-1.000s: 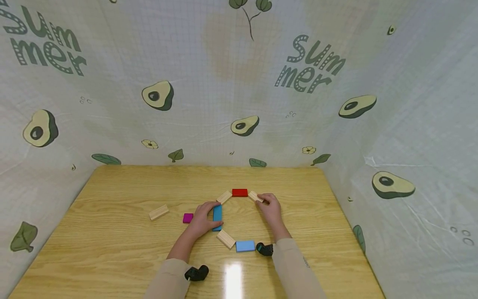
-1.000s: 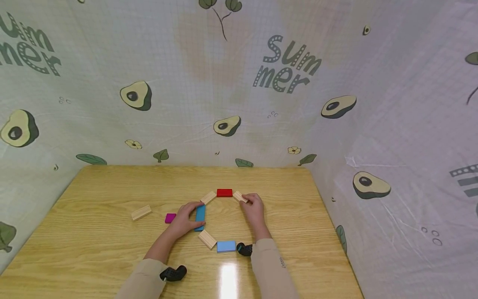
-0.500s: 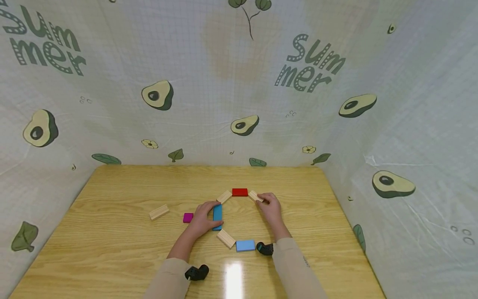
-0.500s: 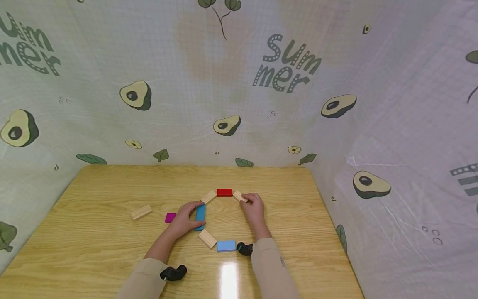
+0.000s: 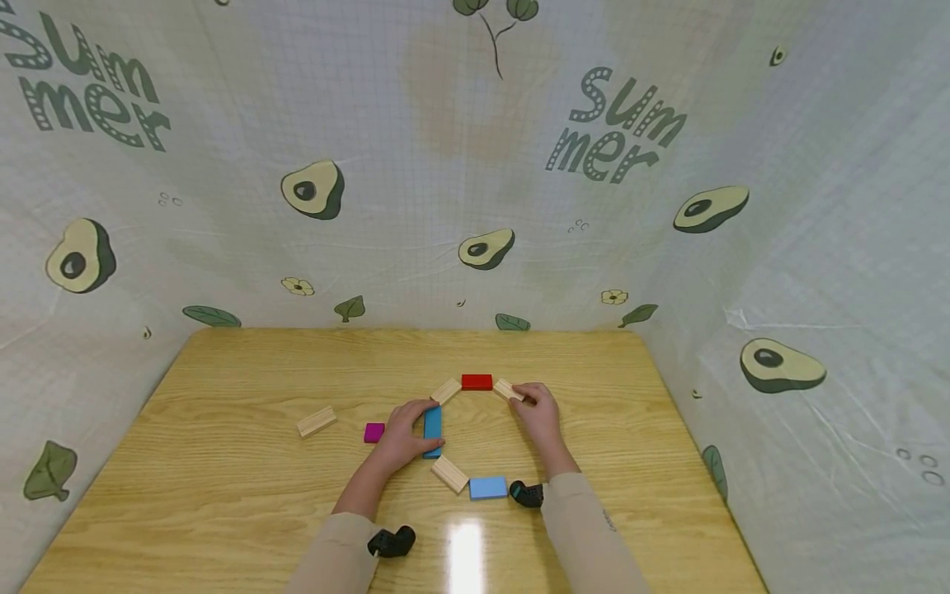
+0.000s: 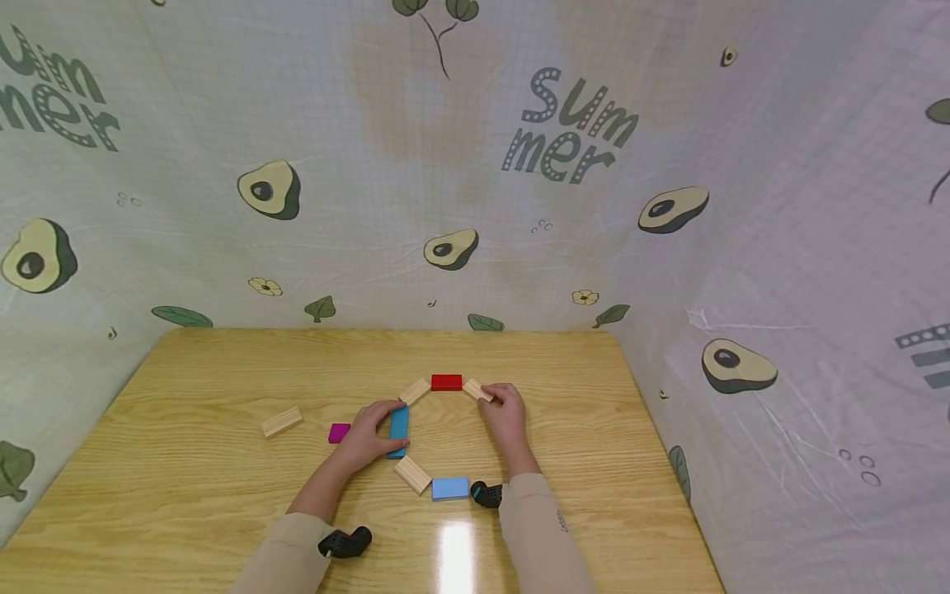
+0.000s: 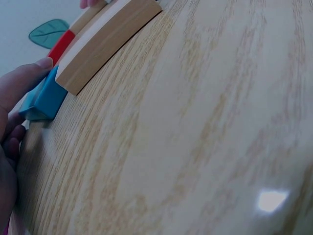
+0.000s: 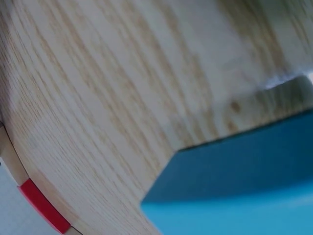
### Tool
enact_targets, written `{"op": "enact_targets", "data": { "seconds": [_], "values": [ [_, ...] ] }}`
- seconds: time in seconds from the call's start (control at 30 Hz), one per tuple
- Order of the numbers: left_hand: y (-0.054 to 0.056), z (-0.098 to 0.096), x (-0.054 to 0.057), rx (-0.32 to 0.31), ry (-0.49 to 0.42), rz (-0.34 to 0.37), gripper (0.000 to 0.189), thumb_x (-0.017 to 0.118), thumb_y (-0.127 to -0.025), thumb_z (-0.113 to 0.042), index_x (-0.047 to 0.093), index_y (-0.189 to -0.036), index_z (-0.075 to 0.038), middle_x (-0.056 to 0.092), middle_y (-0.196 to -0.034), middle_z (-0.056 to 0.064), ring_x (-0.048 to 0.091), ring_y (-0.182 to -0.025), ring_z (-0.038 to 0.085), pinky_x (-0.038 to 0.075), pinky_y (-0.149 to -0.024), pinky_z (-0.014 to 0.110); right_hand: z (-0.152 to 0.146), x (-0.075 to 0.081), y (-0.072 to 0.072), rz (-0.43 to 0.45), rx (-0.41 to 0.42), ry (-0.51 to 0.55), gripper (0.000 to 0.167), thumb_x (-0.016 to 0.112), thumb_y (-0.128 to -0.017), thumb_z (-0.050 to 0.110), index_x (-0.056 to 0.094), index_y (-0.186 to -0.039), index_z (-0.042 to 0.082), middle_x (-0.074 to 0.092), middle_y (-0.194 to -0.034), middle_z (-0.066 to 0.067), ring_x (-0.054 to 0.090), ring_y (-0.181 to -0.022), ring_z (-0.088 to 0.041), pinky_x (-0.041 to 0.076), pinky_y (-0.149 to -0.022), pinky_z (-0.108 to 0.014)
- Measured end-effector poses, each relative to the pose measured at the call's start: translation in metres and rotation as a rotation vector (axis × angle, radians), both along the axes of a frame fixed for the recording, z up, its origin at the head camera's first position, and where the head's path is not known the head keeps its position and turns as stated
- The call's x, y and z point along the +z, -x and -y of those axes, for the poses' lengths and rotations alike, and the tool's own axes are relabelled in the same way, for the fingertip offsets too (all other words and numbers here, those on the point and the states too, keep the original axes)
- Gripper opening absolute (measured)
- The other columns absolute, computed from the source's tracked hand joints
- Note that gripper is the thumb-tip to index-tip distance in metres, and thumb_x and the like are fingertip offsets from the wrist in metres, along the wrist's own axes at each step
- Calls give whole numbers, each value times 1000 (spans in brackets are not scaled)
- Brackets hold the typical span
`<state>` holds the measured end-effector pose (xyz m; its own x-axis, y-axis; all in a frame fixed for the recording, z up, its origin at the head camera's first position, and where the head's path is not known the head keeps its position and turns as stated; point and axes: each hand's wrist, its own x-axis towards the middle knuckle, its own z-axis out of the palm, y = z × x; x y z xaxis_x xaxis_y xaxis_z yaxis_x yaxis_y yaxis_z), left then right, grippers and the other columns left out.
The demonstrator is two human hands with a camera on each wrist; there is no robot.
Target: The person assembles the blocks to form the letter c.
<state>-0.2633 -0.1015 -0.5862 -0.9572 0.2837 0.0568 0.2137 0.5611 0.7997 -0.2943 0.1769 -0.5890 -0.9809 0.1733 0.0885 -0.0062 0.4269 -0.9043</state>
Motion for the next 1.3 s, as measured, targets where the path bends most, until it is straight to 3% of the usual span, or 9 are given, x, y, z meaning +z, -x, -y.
{"op": "enact_targets", "data": {
  "seconds": [0.77, 1.3],
  "values": [
    [-1, 0, 2, 0, -11, -3, 65, 84, -78, -24, 56, -135, -11, 50, -140, 14, 37, -131, 37, 30, -106, 55, 1, 1, -1, 19, -8, 2, 23, 72, -88, 4, 73, -111, 2, 61, -112, -9, 56, -96, -23, 49, -80, -33],
    [-1, 0, 3, -15, -8, -14, 64, 84, -78, -23, 57, -135, -10, 50, -139, 15, 38, -131, 37, 29, -107, 55, 2, 1, -2, 11, -8, 25, 23, 73, -87, 5, 73, -110, 5, 62, -110, -8, 56, -94, -23, 48, -76, -29]
  ]
}}
